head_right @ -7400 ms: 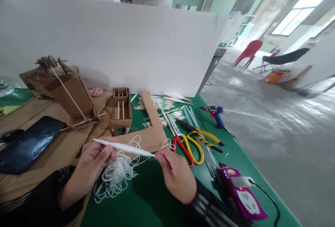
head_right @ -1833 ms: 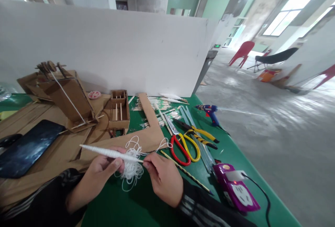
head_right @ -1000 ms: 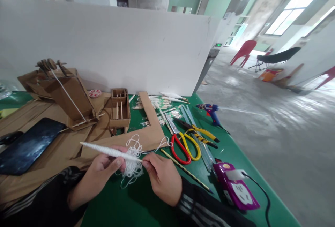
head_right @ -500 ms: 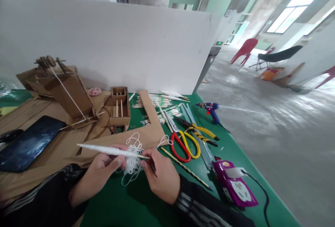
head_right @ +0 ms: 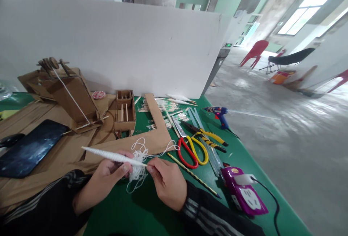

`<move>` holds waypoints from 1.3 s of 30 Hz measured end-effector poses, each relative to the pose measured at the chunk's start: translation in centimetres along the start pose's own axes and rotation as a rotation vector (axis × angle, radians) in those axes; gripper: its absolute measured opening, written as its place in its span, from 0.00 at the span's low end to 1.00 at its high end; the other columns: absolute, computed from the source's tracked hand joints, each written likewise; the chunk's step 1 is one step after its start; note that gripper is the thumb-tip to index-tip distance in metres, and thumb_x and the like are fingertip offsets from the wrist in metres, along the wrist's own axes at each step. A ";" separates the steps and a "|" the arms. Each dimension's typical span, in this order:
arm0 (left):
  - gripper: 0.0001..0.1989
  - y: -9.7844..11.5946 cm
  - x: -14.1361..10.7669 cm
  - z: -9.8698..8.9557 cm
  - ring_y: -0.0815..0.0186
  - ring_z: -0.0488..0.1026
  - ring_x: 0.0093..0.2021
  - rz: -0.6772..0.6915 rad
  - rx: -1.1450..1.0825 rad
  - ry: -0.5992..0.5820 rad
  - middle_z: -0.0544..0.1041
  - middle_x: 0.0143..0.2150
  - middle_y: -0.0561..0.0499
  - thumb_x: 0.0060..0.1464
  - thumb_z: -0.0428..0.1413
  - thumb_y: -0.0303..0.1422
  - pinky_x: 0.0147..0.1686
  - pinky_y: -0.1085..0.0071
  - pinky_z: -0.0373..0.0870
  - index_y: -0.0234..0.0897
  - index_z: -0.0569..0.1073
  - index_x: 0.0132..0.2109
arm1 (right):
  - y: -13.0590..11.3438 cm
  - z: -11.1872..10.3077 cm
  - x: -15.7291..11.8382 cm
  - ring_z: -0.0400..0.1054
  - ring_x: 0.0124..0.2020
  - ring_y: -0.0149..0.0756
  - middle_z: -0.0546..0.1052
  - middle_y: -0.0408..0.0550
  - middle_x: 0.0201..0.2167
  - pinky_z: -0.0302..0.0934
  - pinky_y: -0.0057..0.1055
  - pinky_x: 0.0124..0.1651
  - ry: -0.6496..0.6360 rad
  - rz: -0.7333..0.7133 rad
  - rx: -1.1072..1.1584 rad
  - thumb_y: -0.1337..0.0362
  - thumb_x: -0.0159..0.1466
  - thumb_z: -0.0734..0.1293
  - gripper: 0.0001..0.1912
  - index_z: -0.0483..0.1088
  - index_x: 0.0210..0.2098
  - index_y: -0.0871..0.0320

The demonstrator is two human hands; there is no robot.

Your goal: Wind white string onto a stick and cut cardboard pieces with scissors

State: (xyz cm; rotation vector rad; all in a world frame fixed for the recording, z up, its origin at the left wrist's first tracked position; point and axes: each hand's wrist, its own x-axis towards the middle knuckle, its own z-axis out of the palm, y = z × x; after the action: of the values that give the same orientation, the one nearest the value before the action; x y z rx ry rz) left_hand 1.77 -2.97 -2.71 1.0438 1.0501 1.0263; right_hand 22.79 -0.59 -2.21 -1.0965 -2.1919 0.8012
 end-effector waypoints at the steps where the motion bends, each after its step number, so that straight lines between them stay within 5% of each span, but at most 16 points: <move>1: 0.13 0.0 0.0 0.0 0.69 0.68 0.30 0.000 0.007 0.003 0.73 0.30 0.54 0.56 0.57 0.37 0.32 0.74 0.68 0.36 0.71 0.47 | 0.0 0.0 0.0 0.64 0.27 0.33 0.71 0.44 0.26 0.57 0.29 0.32 -0.008 0.008 0.001 0.62 0.70 0.56 0.12 0.67 0.33 0.56; 5: 0.12 0.1 0.0 -0.1 0.68 0.70 0.32 0.029 0.074 0.011 0.75 0.32 0.52 0.56 0.57 0.37 0.34 0.74 0.68 0.36 0.73 0.45 | -0.1 0.1 -0.2 0.67 0.34 0.35 0.73 0.47 0.37 0.61 0.31 0.37 0.023 0.024 0.038 0.60 0.68 0.60 0.09 0.66 0.46 0.55; 8: 0.11 0.5 0.0 0.0 0.65 0.72 0.37 0.050 0.167 -0.020 0.76 0.36 0.50 0.57 0.57 0.37 0.38 0.72 0.69 0.36 0.74 0.44 | -0.3 0.3 -0.1 0.67 0.42 0.39 0.69 0.51 0.49 0.63 0.35 0.45 0.035 0.013 0.079 0.56 0.63 0.66 0.27 0.58 0.58 0.55; 13: 0.09 0.8 -0.3 0.4 0.61 0.73 0.47 0.084 0.357 -0.150 0.79 0.45 0.49 0.56 0.57 0.32 0.52 0.68 0.65 0.38 0.77 0.44 | -0.6 1.3 0.3 0.60 0.58 0.50 0.64 0.56 0.61 0.56 0.43 0.58 -0.144 0.023 -0.029 0.53 0.52 0.74 0.46 0.53 0.64 0.57; 18: 0.06 0.0 -0.4 0.9 0.61 0.73 0.45 0.150 0.449 -0.207 0.79 0.41 0.51 0.52 0.59 0.31 0.50 0.69 0.67 0.39 0.78 0.39 | -0.8 2.5 0.4 0.67 0.46 0.45 0.75 0.53 0.48 0.57 0.42 0.52 -0.270 -0.013 -0.065 0.68 0.56 0.67 0.26 0.65 0.54 0.59; 22: 0.09 -0.1 -0.7 0.9 0.58 0.72 0.45 0.204 0.582 -0.115 0.75 0.42 0.47 0.53 0.59 0.36 0.48 0.65 0.67 0.39 0.77 0.41 | -0.6 2.4 0.4 0.67 0.36 0.41 0.76 0.51 0.36 0.60 0.37 0.43 -0.223 0.066 0.042 0.74 0.55 0.62 0.13 0.71 0.39 0.61; 26: 0.19 0.0 -1.1 0.5 0.54 0.68 0.51 0.249 0.694 -0.025 0.72 0.51 0.44 0.53 0.59 0.40 0.53 0.60 0.64 0.41 0.71 0.51 | -0.5 1.6 0.8 0.65 0.32 0.34 0.72 0.43 0.29 0.60 0.30 0.38 -0.127 0.228 0.552 0.61 0.64 0.63 0.09 0.71 0.34 0.59; 29: 0.32 -0.2 -1.3 0.1 0.54 0.66 0.56 0.242 0.688 -0.111 0.67 0.59 0.44 0.51 0.61 0.40 0.55 0.61 0.63 0.44 0.62 0.61 | -0.3 0.7 1.2 0.63 0.26 0.30 0.69 0.41 0.24 0.58 0.27 0.31 -0.025 0.403 0.952 0.55 0.60 0.69 0.12 0.70 0.32 0.60; 32: 0.40 -0.4 -1.3 0.0 0.58 0.72 0.48 0.166 0.682 -0.258 0.73 0.54 0.46 0.49 0.62 0.40 0.47 0.66 0.69 0.47 0.55 0.67 | -0.1 -0.4 1.5 0.62 0.22 0.28 0.69 0.40 0.22 0.56 0.25 0.26 0.016 0.475 1.226 0.55 0.54 0.73 0.15 0.68 0.29 0.59; 36: 0.18 0.0 -1.4 0.2 0.64 0.75 0.32 0.247 0.790 -0.520 0.79 0.34 0.52 0.54 0.58 0.37 0.34 0.72 0.69 0.46 0.74 0.52 | 0.2 -2.1 1.9 0.59 0.21 0.29 0.64 0.39 0.21 0.55 0.27 0.24 0.073 0.463 1.343 0.53 0.51 0.73 0.17 0.64 0.27 0.55; 39: 0.07 0.2 -1.5 0.5 0.61 0.74 0.35 0.383 0.901 -0.553 0.77 0.31 0.50 0.55 0.56 0.35 0.38 0.70 0.69 0.42 0.78 0.37 | 0.6 -3.0 2.1 0.55 0.20 0.30 0.60 0.38 0.20 0.55 0.29 0.24 0.148 0.487 1.322 0.53 0.52 0.71 0.15 0.63 0.26 0.53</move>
State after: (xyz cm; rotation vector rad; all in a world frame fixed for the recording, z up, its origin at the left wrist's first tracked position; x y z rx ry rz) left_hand 1.92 -4.43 -2.20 2.1796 0.8513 0.4521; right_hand 24.17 2.25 -0.21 -0.8526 -0.8137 1.8731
